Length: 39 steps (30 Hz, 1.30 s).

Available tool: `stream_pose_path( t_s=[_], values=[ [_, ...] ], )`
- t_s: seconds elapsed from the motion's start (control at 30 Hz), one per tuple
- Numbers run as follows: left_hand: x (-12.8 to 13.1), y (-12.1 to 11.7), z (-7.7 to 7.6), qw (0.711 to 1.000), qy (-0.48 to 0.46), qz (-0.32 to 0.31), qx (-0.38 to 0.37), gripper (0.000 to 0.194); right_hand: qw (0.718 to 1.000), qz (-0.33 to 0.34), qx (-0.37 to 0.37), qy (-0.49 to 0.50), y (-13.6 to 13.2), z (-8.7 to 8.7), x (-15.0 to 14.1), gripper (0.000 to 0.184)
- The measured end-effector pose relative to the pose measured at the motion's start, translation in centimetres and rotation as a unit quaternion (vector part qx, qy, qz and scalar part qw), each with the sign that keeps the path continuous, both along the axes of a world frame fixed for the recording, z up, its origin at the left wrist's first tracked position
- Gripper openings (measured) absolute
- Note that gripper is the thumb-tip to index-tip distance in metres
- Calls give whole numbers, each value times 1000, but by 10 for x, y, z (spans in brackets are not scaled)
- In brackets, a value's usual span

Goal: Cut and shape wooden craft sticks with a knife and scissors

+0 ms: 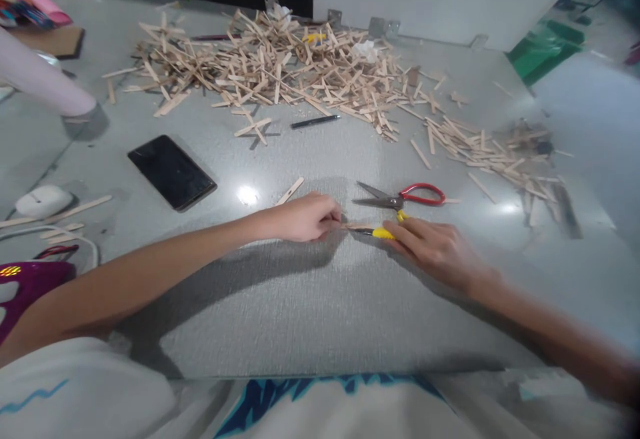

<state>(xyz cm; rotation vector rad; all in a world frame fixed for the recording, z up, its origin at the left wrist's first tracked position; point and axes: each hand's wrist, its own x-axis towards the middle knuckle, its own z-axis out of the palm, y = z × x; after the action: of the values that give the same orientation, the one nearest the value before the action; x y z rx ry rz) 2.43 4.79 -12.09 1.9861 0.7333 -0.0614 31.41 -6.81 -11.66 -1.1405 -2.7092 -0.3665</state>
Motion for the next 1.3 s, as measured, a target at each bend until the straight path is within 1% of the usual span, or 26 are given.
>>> stream_pose_path(
  t_s=[0.17, 0.27, 0.4, 0.57, 0.77, 0.9, 1.0, 1.07, 1.13, 1.23, 1.3],
  values=[
    [0, 0, 1, 1000, 6, -2, -9, 25, 1000, -12, -25, 10, 0, 1, 0, 32],
    [0, 1, 1, 1000, 13, 0, -12, 24, 1000, -11, -17, -3, 0, 1, -1, 35],
    [-1, 1, 1, 1000, 16, -3, -9, 25, 999, -14, 4, -29, 1, -3, -1, 36],
    [-1, 3, -1, 1000, 11, -17, 13, 28, 998, -18, -4, -59, 3, -9, 2, 39],
    [-2, 3, -1, 1000, 7, -13, 24, 26, 992, -30, 6, -118, 4, -11, 1, 37],
    [-2, 4, -2, 999, -2, -22, 25, 27, 980, -51, 4, -192, -1, -4, -6, 36],
    [0, 5, -2, 999, -14, -34, 32, 26, 970, -51, 7, -240, -6, 9, -17, 26],
    [0, 5, -2, 998, -20, -40, 41, 27, 965, -49, 8, -259, -8, 16, -23, 23],
    [1, 5, -3, 998, -23, -43, 50, 28, 963, -44, 12, -265, -7, 18, -26, 24],
    [1, 5, -6, 997, -22, -45, 66, 28, 968, -25, 14, -249, 4, 7, -19, 24],
    [1, 6, -8, 996, -22, -48, 71, 28, 974, -17, 3, -225, 14, -4, -11, 33]
  ],
)
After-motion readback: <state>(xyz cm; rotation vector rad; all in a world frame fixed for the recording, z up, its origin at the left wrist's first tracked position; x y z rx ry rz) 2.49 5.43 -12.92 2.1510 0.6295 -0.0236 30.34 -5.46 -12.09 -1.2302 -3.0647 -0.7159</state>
